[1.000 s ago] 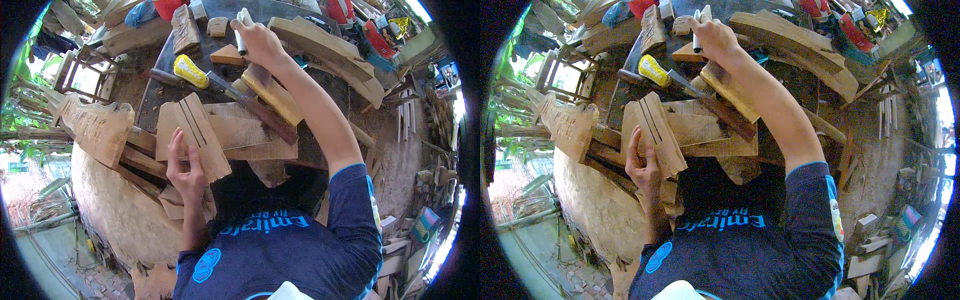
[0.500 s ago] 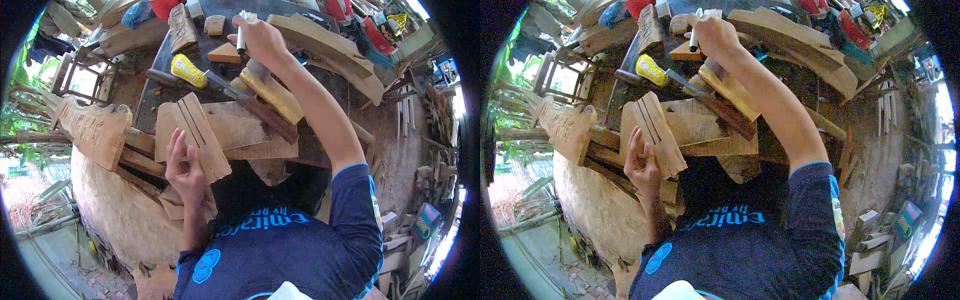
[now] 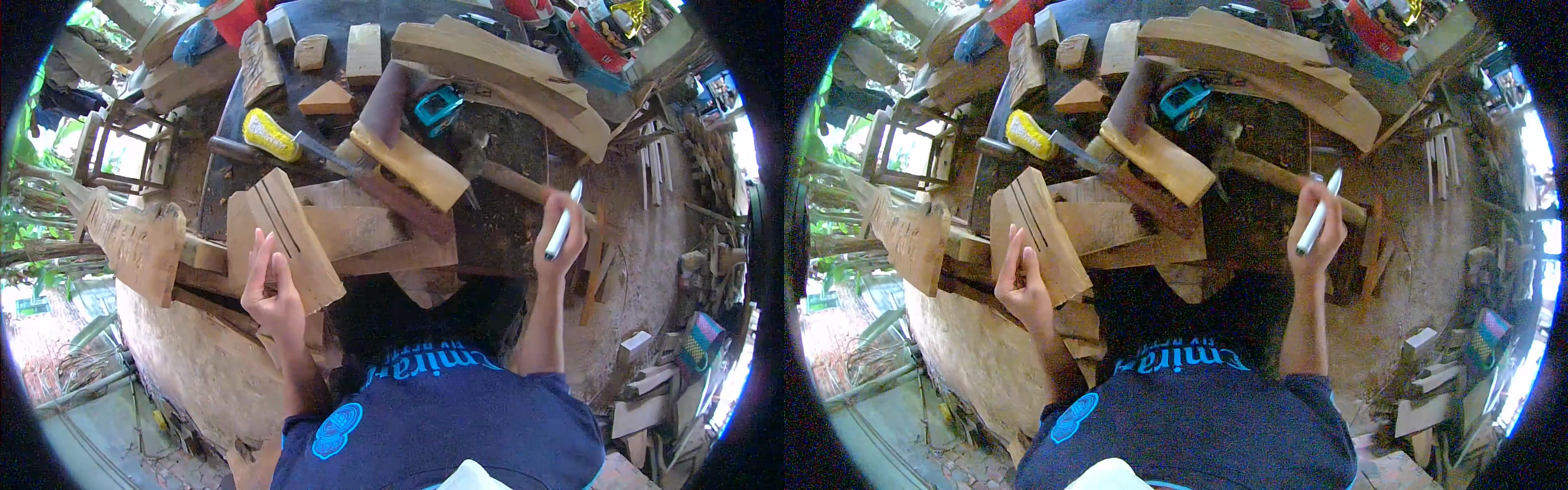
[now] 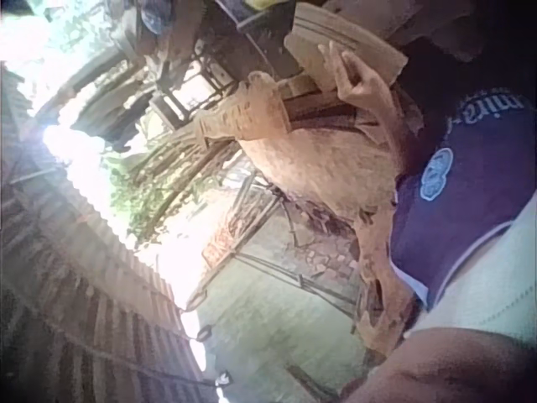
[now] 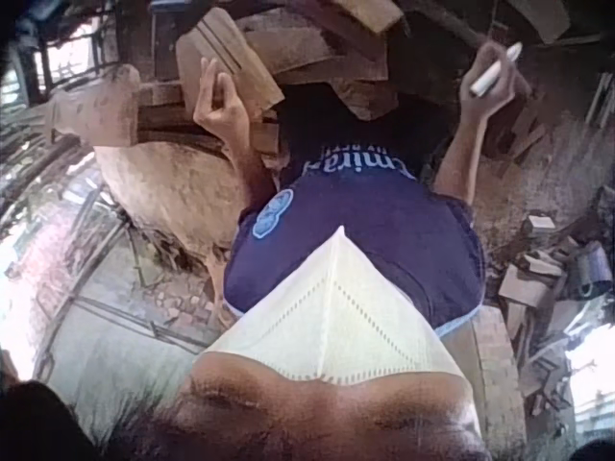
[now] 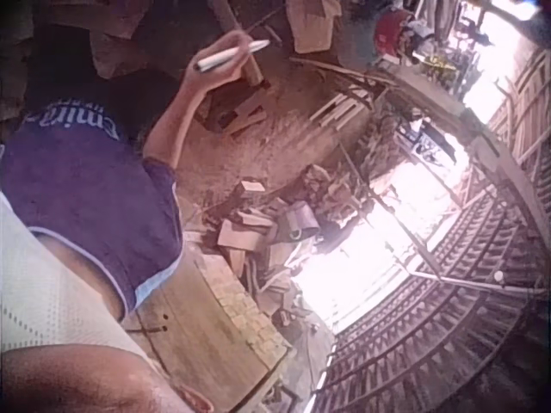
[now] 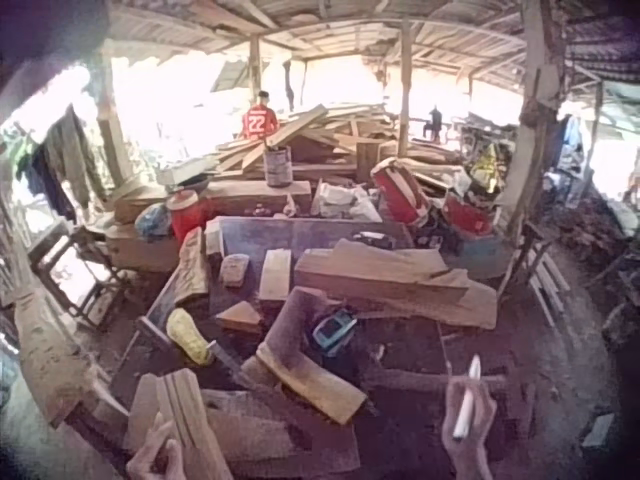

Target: The person draws an outline of a spoon on a piece of wood using a marker, then carves along the outline using a chisel and a wooden mallet.

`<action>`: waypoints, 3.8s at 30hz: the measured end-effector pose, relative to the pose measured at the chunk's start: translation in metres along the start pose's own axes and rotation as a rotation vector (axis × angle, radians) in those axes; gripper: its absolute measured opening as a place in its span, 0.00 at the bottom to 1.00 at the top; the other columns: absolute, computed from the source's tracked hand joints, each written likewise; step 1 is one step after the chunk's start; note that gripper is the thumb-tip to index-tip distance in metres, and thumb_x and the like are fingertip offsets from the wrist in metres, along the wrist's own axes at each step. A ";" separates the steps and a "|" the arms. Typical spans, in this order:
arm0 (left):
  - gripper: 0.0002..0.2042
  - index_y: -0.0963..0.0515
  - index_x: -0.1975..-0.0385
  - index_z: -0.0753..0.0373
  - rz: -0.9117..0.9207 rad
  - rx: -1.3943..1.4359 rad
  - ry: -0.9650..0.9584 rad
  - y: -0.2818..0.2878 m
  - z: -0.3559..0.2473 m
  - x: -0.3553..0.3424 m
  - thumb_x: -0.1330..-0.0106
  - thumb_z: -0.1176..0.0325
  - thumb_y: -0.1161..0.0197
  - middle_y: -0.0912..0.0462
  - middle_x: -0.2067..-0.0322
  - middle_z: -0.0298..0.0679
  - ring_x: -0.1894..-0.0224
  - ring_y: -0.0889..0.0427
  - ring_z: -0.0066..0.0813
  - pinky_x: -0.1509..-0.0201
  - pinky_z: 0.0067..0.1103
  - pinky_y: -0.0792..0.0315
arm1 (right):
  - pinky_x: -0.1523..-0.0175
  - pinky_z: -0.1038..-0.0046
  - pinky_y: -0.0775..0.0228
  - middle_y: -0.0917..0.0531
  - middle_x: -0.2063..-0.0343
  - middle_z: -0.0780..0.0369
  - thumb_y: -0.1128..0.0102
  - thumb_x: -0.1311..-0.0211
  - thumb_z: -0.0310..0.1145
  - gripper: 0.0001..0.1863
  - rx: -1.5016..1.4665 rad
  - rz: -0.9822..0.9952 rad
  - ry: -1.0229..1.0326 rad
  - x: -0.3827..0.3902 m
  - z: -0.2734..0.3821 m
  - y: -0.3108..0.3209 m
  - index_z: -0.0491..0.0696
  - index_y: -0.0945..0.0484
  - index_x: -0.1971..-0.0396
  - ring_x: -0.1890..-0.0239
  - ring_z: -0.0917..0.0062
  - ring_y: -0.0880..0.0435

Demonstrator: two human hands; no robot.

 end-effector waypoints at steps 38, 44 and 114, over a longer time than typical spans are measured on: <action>0.25 0.24 0.45 0.70 0.596 -0.649 -0.435 -0.137 -0.074 -0.202 0.41 0.62 0.31 0.16 0.54 0.53 0.50 0.16 0.42 0.43 0.29 0.26 | 0.58 0.65 0.20 0.14 0.67 0.56 0.31 0.53 0.21 0.13 -0.119 0.063 0.125 0.033 0.024 -0.011 0.49 0.23 0.67 0.64 0.62 0.14; 0.34 0.30 0.40 0.70 0.834 -0.733 -0.430 -0.194 -0.024 -0.209 0.44 0.60 0.28 0.19 0.50 0.56 0.45 0.20 0.47 0.40 0.32 0.28 | 0.56 0.64 0.20 0.15 0.69 0.58 0.31 0.55 0.22 0.15 -0.132 0.115 0.184 0.032 0.025 -0.016 0.49 0.24 0.65 0.63 0.61 0.14; 0.37 0.32 0.36 0.65 -0.171 -0.332 -0.265 0.011 0.022 -0.037 0.45 0.54 0.29 0.26 0.39 0.48 0.39 0.29 0.49 0.34 0.38 0.40 | 0.60 0.77 0.24 0.16 0.70 0.58 0.41 0.34 0.26 0.11 -0.591 0.234 -0.262 0.012 0.090 -0.068 0.35 0.22 0.55 0.69 0.79 0.18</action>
Point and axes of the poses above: each hand's wrist, its own x-axis away from the middle knuckle, its own y-axis out of the back of the hand, z = x × y, the point moved 7 cm from there along -x, towards the middle knuckle
